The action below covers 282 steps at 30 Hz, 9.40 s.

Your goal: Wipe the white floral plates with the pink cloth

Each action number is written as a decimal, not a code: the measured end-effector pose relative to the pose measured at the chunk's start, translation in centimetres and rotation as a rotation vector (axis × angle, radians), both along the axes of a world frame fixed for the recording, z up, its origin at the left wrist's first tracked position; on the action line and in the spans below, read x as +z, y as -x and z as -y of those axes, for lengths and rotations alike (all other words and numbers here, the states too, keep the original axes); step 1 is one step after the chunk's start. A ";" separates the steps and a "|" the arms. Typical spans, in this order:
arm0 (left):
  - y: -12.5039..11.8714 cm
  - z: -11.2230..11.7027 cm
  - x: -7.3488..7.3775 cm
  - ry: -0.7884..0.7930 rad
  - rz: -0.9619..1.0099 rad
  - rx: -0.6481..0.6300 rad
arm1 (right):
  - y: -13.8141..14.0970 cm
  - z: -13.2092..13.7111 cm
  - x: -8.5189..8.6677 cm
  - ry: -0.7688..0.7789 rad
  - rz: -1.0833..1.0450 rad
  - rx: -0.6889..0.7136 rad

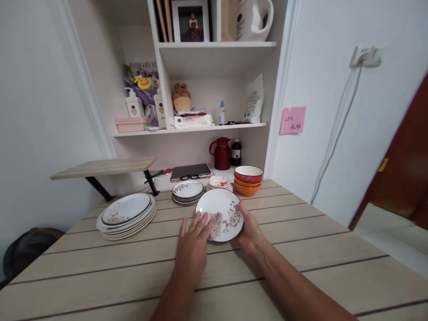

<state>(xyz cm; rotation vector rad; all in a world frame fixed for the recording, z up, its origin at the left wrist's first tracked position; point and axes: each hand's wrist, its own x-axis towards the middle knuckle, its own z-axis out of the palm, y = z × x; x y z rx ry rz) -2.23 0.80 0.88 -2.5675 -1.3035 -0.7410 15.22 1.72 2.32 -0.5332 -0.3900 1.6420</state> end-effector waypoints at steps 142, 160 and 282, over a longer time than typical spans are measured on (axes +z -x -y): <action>-0.1 0.9 0.6 -0.026 0.060 -0.158 | 3.4 2.3 -0.7 -0.069 0.014 0.284; -1.5 1.2 0.1 -0.189 -0.081 -0.145 | 0.4 0.8 1.2 -0.069 0.002 0.018; 0.0 0.3 0.0 -0.182 0.002 0.004 | 0.3 -0.1 0.0 -0.050 -0.025 0.086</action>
